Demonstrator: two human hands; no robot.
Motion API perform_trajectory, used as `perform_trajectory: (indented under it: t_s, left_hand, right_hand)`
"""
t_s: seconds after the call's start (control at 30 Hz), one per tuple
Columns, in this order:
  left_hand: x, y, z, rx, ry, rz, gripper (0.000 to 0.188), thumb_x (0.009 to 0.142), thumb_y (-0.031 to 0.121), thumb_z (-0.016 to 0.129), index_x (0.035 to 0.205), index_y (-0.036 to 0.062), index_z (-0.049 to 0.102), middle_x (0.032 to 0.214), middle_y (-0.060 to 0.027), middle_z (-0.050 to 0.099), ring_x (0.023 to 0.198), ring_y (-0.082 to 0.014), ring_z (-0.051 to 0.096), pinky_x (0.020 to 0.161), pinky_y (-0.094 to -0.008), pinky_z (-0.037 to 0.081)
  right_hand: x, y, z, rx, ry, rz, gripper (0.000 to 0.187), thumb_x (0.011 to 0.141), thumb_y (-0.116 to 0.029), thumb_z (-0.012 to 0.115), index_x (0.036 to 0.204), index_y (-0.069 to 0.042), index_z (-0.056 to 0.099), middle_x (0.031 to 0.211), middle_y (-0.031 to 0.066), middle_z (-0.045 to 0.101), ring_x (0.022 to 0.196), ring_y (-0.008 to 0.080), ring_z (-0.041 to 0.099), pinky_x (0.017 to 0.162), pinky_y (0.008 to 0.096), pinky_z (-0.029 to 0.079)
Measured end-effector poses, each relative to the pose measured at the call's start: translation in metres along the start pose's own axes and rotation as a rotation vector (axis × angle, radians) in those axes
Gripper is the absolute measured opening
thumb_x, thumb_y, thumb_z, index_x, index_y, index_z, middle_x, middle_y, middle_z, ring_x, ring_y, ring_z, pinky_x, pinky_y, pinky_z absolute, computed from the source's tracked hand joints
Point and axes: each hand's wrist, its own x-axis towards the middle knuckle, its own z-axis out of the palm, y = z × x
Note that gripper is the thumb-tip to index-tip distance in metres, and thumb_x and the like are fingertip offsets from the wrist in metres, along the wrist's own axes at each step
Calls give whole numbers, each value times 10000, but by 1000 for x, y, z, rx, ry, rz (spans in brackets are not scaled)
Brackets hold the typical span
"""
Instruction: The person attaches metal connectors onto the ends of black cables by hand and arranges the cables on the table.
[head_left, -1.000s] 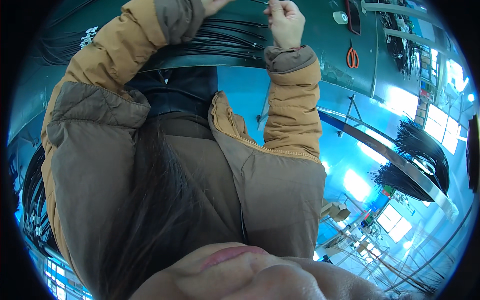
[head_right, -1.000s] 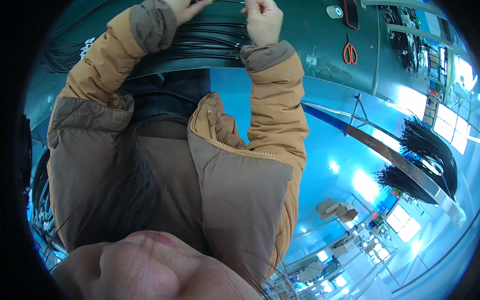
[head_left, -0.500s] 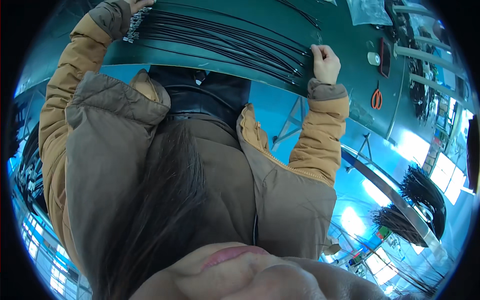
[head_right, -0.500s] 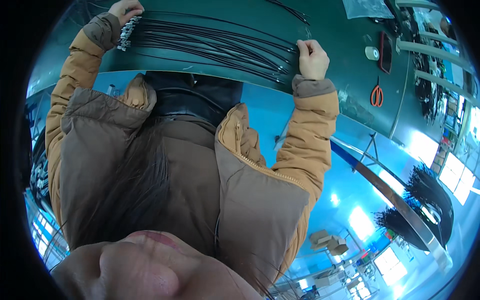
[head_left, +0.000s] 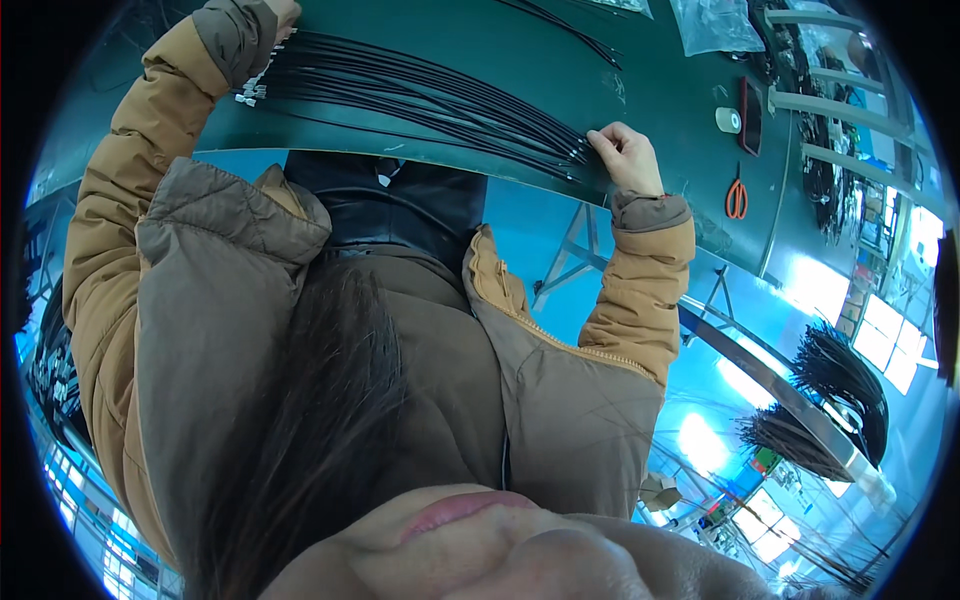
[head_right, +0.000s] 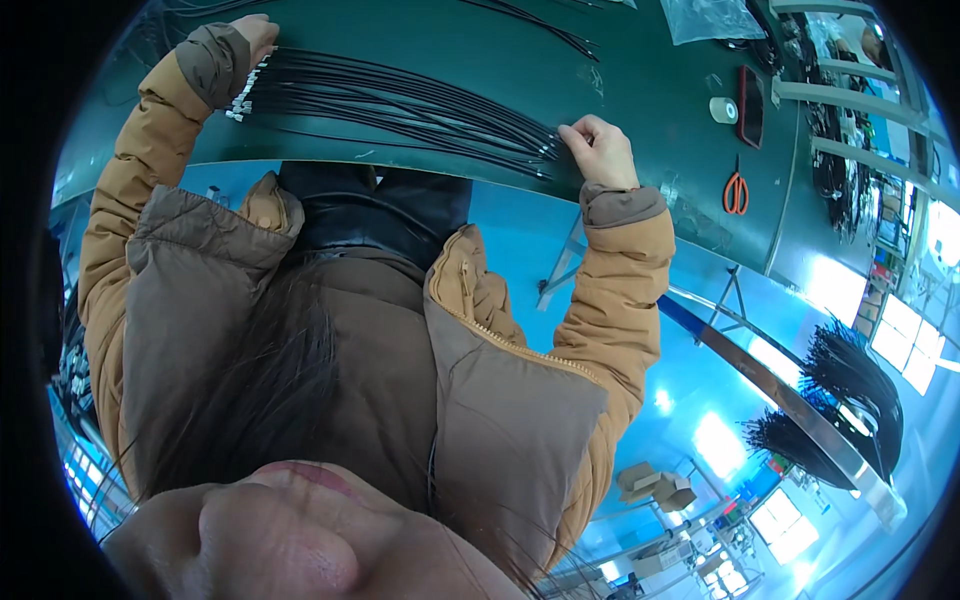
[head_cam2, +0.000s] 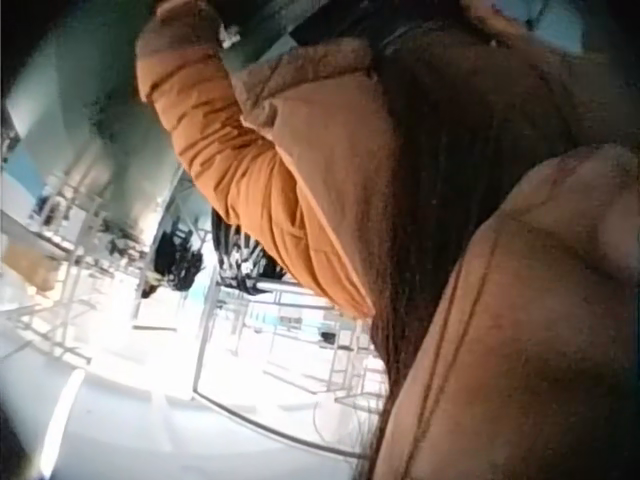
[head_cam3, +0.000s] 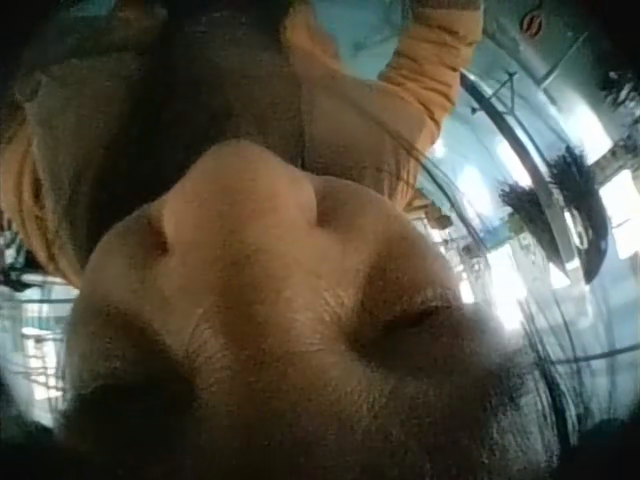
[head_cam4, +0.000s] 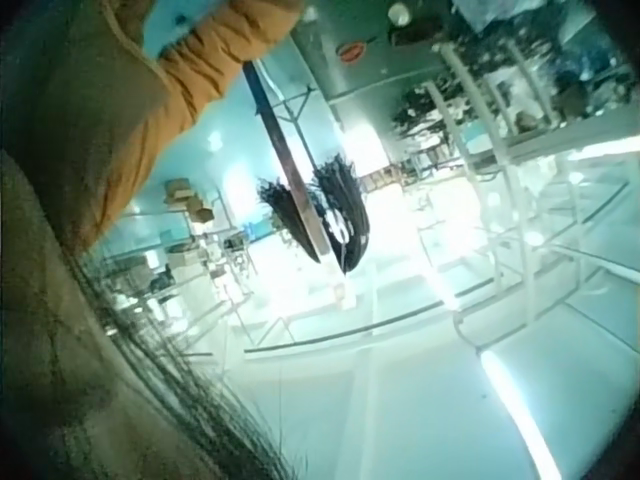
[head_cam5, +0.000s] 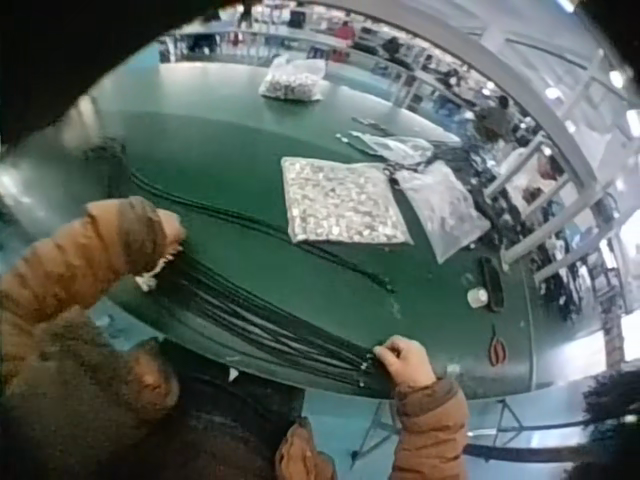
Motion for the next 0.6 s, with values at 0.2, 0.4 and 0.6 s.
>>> perform_trajectory:
  t_s: [0.2,0.4,0.6]
  left_hand:
    - [69,128,-86,-175,278,116,181,974,186,644,1114,75,673,1077,-160,632,975,-356,645,868,-453,525]
    - [150,245,-105,-400,453,293,260,1003,240,582,1200,90,659,1155,-175,637,1022,-367,634,921,-470,513]
    - [175,277,-94,-360,404,435,179,976,219,603,1065,64,621,1027,-168,603,988,-362,605,880,-468,501]
  right_hand:
    - [7,18,-19,584,128,265,233,1017,-119,555,1189,22,626,951,107,710,688,96,600,547,242,474]
    - [24,-30,-6,695,318,250,200,1010,-110,614,1160,22,605,876,110,710,623,82,580,496,218,453]
    - [28,-18,-3,1042,285,229,209,983,-170,714,1090,5,676,802,49,655,586,69,528,469,211,392]
